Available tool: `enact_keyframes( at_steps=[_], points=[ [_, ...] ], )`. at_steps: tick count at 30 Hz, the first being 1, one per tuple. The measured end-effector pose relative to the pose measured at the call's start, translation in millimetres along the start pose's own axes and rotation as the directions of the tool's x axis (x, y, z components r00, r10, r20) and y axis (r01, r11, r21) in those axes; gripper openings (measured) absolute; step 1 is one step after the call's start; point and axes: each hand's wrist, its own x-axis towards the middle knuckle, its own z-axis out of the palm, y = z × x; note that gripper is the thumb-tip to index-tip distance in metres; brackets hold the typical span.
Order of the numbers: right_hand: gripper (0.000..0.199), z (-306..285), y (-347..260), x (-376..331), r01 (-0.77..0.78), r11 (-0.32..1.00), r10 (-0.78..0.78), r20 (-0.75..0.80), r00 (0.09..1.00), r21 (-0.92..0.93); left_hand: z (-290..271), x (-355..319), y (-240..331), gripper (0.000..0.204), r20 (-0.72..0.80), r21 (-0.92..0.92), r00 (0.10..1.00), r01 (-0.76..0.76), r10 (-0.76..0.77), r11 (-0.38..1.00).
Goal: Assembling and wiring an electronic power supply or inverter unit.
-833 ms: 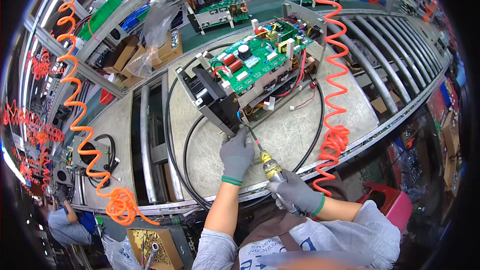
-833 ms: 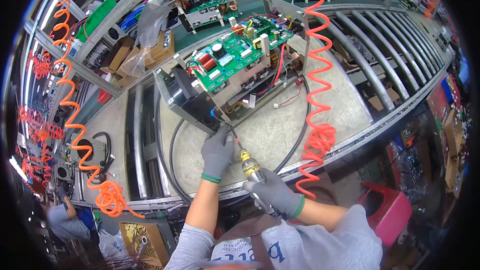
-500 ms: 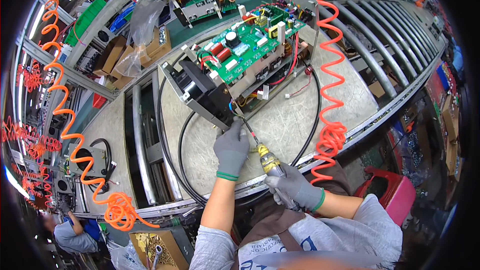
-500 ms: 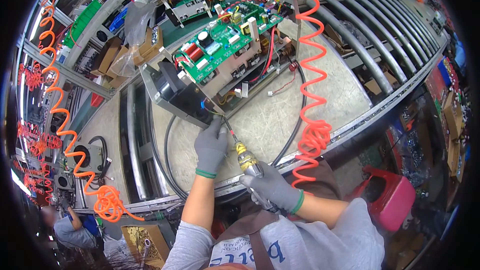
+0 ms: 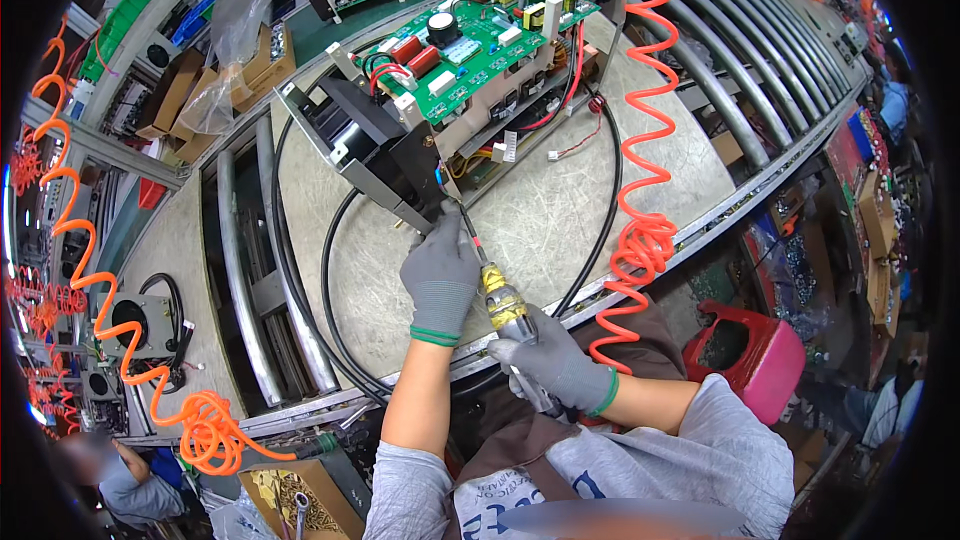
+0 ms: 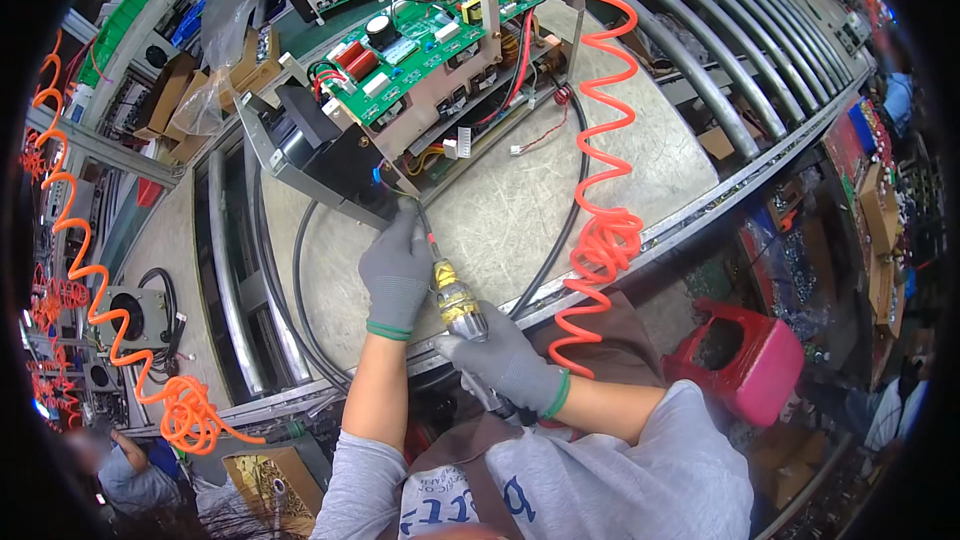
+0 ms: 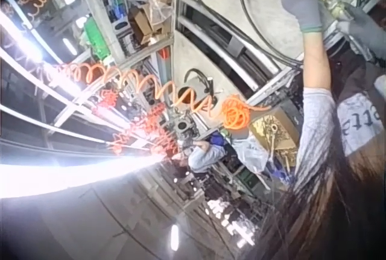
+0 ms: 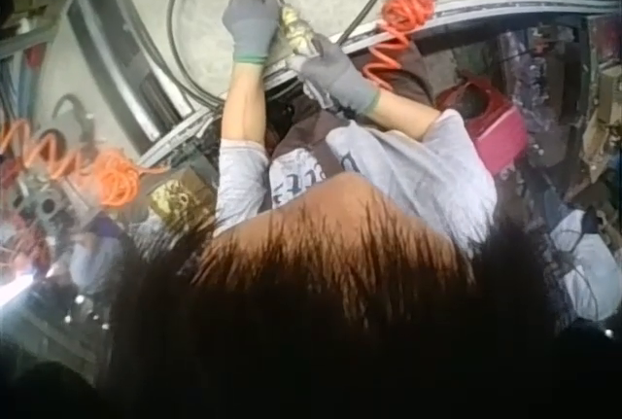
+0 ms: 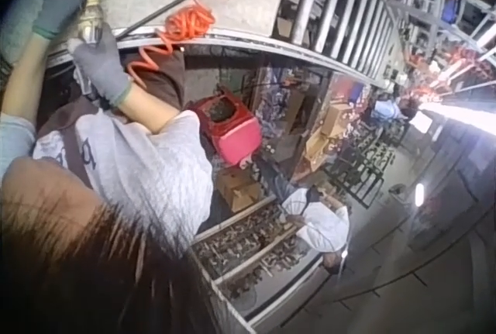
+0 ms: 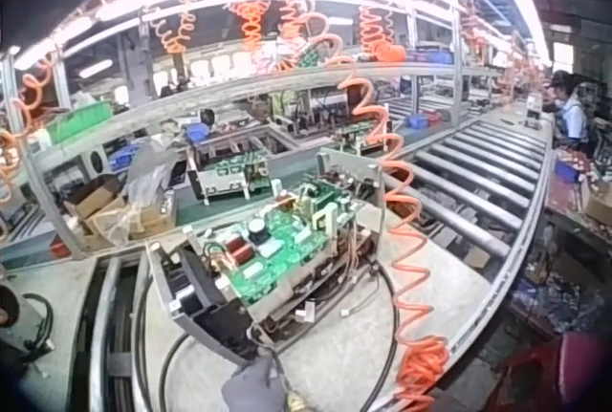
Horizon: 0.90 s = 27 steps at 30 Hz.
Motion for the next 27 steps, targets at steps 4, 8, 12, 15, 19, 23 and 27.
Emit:
enact_keyframes(
  at_steps=[4,8,12,15,19,23,27],
  points=[
    [0.038,2.8,1.3,1.8,0.037,0.999,-0.038,-0.048,0.998,-0.012,1.5,-2.4,-3.9,0.038,-0.006,0.006,1.000,-0.012,0.012,1.000],
    [0.040,-3.6,-0.3,1.4,0.044,0.999,-0.044,-0.005,0.999,-0.010,3.5,-2.4,-4.9,0.036,-0.018,0.003,0.999,-0.038,0.038,0.999],
    [0.041,-8.7,-0.8,-1.0,-0.010,1.000,0.009,0.028,1.000,0.022,7.0,-2.9,-10.2,0.035,-0.035,0.013,0.999,-0.029,0.030,0.999],
    [0.041,-11.0,-3.8,-3.0,-0.010,0.997,0.005,0.057,0.998,0.076,7.2,-3.2,-12.3,0.035,-0.092,0.018,0.993,-0.071,0.072,0.997],
    [0.040,-11.2,4.5,1.9,0.011,0.997,-0.016,0.062,0.998,0.077,5.0,-2.7,-8.8,0.034,-0.037,0.022,0.998,-0.041,0.041,0.999],
    [0.039,-6.7,4.2,3.7,0.013,0.999,-0.014,0.013,1.000,0.051,3.6,-3.1,-5.9,0.036,-0.009,0.021,1.000,-0.005,0.005,1.000],
    [0.039,-8.3,-1.3,1.2,0.001,0.999,-0.003,0.041,0.999,0.049,10.2,-4.1,-13.0,0.039,-0.103,-0.062,0.994,-0.030,0.023,0.998]
  ],
)
